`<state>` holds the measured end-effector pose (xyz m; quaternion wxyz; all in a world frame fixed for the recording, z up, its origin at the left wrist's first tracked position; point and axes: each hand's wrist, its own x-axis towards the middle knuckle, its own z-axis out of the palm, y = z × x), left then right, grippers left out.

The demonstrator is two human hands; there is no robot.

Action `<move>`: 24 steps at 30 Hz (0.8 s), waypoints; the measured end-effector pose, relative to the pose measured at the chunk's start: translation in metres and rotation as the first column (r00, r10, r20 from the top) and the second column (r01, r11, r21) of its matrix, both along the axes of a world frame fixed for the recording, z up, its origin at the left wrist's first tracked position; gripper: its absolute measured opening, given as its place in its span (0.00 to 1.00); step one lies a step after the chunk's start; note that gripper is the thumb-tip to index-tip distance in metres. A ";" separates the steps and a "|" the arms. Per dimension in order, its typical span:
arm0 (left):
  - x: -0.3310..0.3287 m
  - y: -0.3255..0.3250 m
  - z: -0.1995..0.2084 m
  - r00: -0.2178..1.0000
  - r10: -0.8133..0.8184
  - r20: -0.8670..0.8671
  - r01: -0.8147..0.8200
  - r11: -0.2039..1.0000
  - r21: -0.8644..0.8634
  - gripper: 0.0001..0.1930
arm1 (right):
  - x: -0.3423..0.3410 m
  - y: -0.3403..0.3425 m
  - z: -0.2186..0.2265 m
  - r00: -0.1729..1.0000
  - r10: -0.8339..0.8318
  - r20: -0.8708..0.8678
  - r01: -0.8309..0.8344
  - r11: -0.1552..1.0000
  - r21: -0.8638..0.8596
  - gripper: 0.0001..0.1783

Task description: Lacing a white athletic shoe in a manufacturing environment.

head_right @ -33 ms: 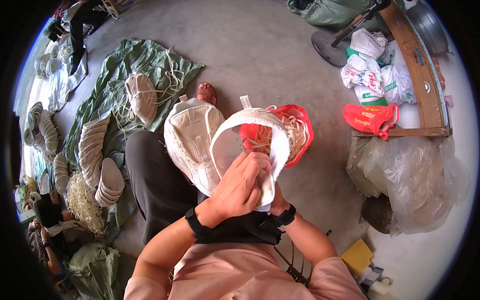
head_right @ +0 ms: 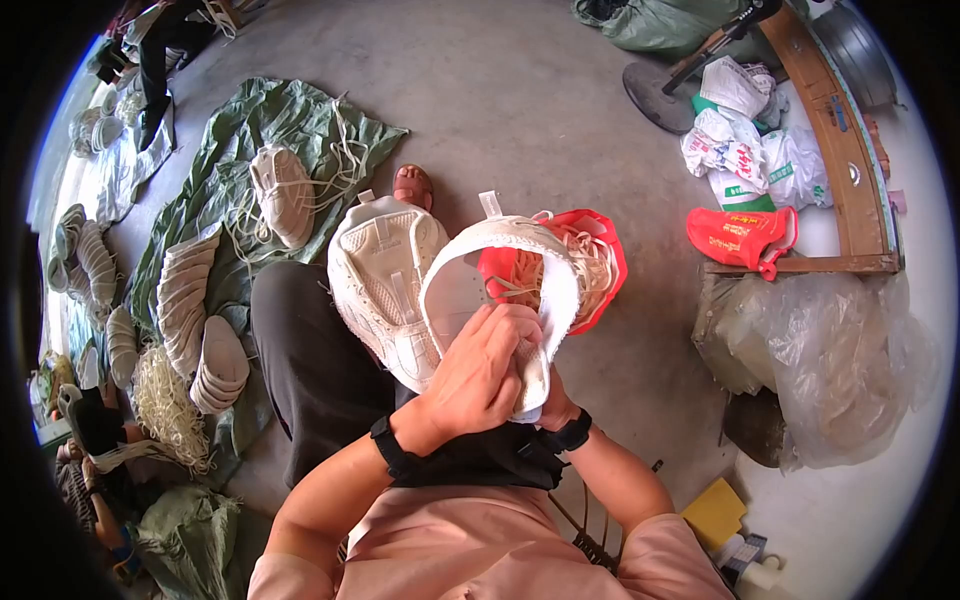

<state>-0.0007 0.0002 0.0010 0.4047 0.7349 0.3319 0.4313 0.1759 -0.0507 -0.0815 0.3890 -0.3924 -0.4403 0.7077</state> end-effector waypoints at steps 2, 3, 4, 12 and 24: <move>0.001 0.000 0.002 1.000 0.023 -0.008 -0.023 1.000 0.005 0.24 | -0.003 0.004 0.011 0.974 0.022 0.224 -0.067 0.978 0.197 0.31; 0.003 0.000 0.001 0.999 0.047 0.007 -0.047 0.998 0.030 0.24 | -0.003 0.004 0.012 0.977 0.016 0.214 -0.058 0.980 0.191 0.30; 0.004 -0.001 0.001 0.997 0.071 0.021 -0.072 0.996 0.054 0.23 | -0.003 0.004 0.012 0.979 0.011 0.204 -0.049 0.982 0.184 0.30; 0.013 -0.011 0.007 0.996 0.090 0.023 -0.091 0.994 0.067 0.21 | 0.002 0.001 0.032 0.999 -0.002 0.046 -0.004 0.991 0.137 0.26; -0.012 -0.037 0.041 0.968 0.242 -0.060 -0.235 0.966 0.110 0.14 | -0.002 0.000 0.061 0.947 -0.040 -0.319 -0.085 0.926 -0.368 0.46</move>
